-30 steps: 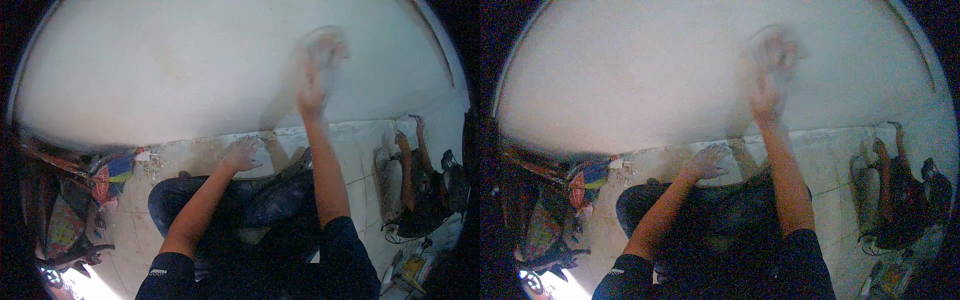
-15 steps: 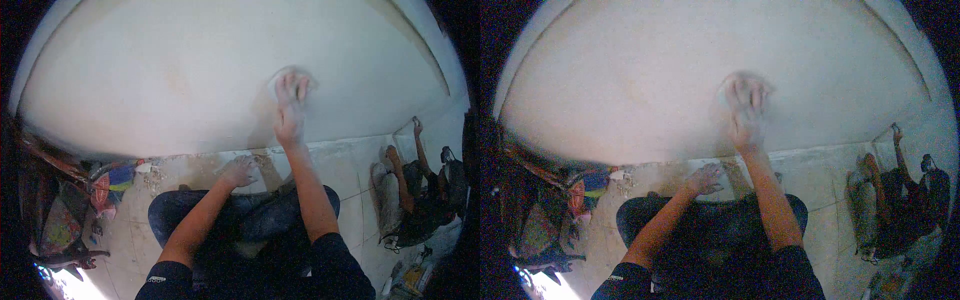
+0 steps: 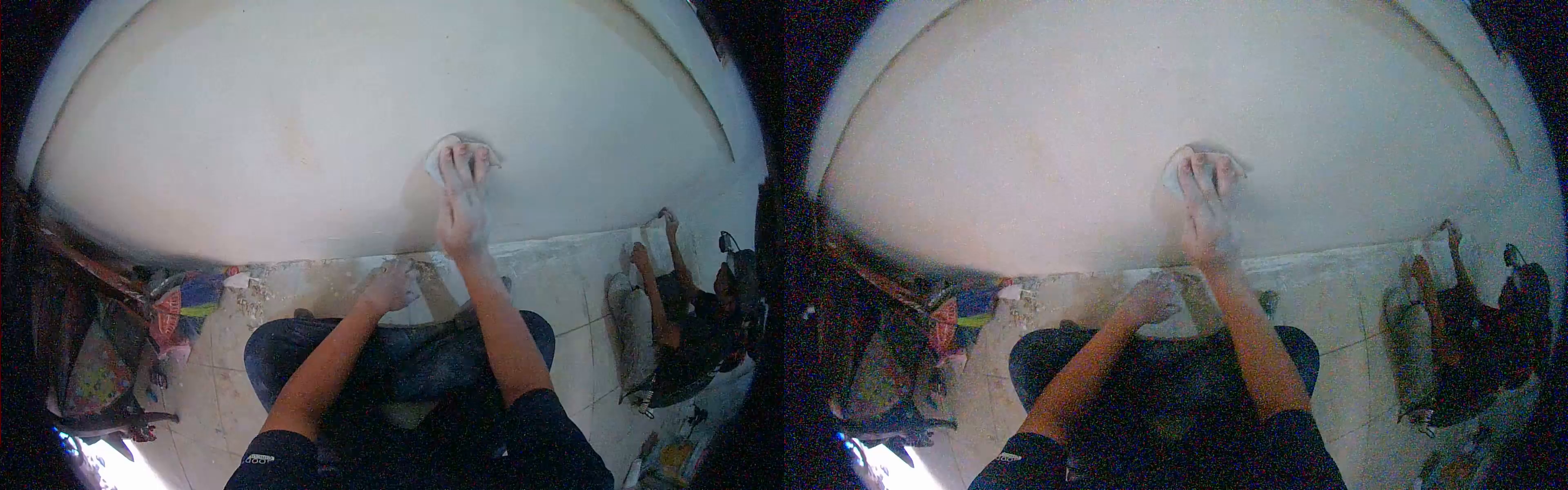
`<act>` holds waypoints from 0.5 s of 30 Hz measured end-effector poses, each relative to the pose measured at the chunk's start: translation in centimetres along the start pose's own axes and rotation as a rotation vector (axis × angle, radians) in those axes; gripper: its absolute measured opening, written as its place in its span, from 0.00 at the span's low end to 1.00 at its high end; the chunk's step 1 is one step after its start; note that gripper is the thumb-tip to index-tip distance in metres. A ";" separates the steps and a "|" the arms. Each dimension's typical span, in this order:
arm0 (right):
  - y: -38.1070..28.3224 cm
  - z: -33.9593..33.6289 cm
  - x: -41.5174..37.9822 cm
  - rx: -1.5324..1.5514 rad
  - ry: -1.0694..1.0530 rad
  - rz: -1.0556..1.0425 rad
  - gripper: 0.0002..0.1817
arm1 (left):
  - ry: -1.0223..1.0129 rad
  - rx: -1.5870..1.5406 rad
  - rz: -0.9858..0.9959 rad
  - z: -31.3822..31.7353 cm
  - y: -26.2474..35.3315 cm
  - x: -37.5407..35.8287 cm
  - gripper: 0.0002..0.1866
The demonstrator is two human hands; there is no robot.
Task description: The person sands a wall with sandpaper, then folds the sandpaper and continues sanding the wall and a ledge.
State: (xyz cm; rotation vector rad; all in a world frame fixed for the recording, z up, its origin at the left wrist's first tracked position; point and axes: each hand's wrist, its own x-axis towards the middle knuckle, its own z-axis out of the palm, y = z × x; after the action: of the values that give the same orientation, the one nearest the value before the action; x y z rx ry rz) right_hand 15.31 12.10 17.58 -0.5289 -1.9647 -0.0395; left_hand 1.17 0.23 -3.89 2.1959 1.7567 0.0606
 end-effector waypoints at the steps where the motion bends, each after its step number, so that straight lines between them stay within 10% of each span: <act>1: 0.5 -0.5 -0.2 -0.021 -0.037 -0.027 0.28 | -0.005 0.015 -0.029 -0.3 0.1 -0.3 0.31; 7: 2.1 0.3 4.1 0.008 0.428 0.117 0.32 | -0.099 0.029 -0.231 -2.6 1.7 -1.0 0.29; 10: -1.5 1.0 2.2 -0.125 0.022 -0.028 0.31 | -0.125 0.044 -0.158 -2.0 1.3 -0.6 0.30; 15: 0.7 -0.8 1.8 -0.050 0.143 -0.050 0.30 | 0.010 0.079 -0.061 1.7 -0.6 -0.9 0.33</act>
State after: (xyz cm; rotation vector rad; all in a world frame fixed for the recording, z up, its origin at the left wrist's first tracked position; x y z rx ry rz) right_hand 15.59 13.12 19.40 -0.4960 -1.8405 -0.1549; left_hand 0.81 -0.95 -5.49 2.1981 1.8602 -0.0127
